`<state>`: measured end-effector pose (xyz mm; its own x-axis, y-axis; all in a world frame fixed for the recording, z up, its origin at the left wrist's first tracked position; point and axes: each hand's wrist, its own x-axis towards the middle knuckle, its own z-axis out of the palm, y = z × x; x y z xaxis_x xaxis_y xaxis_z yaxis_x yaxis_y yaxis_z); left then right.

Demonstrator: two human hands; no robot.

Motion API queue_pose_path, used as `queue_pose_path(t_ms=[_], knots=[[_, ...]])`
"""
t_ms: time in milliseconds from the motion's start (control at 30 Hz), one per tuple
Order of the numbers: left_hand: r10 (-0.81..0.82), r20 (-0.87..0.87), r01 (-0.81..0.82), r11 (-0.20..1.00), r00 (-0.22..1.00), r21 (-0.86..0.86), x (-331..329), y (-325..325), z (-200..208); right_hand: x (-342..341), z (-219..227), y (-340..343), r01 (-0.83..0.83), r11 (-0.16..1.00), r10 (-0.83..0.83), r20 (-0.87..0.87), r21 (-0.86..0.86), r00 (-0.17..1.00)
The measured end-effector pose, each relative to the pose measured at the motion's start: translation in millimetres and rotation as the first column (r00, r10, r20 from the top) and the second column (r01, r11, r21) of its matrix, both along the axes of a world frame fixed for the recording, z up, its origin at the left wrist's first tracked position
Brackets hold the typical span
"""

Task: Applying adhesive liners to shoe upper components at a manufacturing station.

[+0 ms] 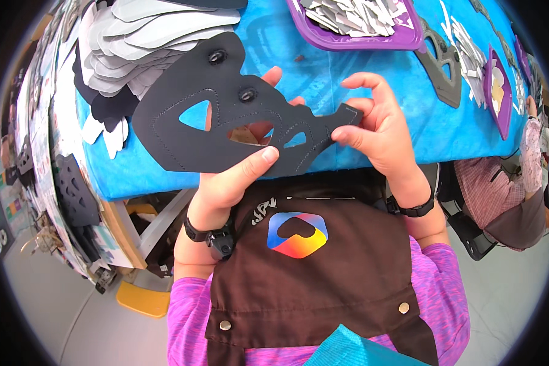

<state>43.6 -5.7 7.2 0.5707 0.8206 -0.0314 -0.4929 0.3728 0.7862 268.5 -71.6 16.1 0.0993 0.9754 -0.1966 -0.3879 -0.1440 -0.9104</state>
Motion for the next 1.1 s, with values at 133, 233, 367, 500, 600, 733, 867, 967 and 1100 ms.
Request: queue_pose_path(t_ms=[133, 233, 367, 500, 600, 733, 867, 967, 1100], knots=[[0.176, -0.395, -0.070, 0.961, 0.902, 0.269, -0.5, 0.8, 3.8, 0.8, -1.8, -0.6, -0.027, 0.999, 0.035, 0.350, -0.029, 0.936], [0.278, -0.528, 0.008, 0.880, 0.802, 0.475, -10.5, 9.8, 3.5, 0.4, -7.4, -0.5, 0.044, 0.992, -0.107, 0.584, 0.121, 0.804], [0.429, -0.606, 0.005, 0.814, 0.670, 0.581, -7.6, 10.2, -6.8, -0.5, -12.6, -2.1, 0.020, 0.975, -0.182, 0.751, 0.219, 0.635], [0.403, -0.715, 0.200, 0.777, 0.571, 0.597, -11.2, 10.3, -7.1, 1.7, -15.5, 0.5, -0.055, 0.957, -0.206, 0.802, 0.285, 0.561], [0.381, -0.729, 0.202, 0.794, 0.569, 0.573, -12.4, 11.0, -8.0, 1.4, -15.7, 1.1, -0.021, 0.964, -0.207, 0.799, 0.264, 0.564], [0.397, -0.752, 0.269, 0.761, 0.526, 0.590, -9.2, 12.1, -12.5, -0.1, -15.5, 1.9, 0.015, 0.971, -0.203, 0.794, 0.238, 0.573], [0.510, -0.658, 0.146, 0.719, 0.553, 0.680, -4.2, 9.9, -16.6, -1.3, -15.3, 3.7, 0.048, 0.975, -0.205, 0.783, 0.219, 0.587], [0.519, -0.657, 0.160, 0.706, 0.547, 0.690, -3.7, 10.5, -17.5, -1.9, -15.1, 5.5, 0.048, 0.973, -0.210, 0.791, 0.224, 0.575], [0.568, -0.628, 0.199, 0.637, 0.532, 0.745, -2.7, 12.5, -18.3, -2.6, -13.6, 6.2, 0.067, 0.981, -0.185, 0.789, 0.180, 0.586]])
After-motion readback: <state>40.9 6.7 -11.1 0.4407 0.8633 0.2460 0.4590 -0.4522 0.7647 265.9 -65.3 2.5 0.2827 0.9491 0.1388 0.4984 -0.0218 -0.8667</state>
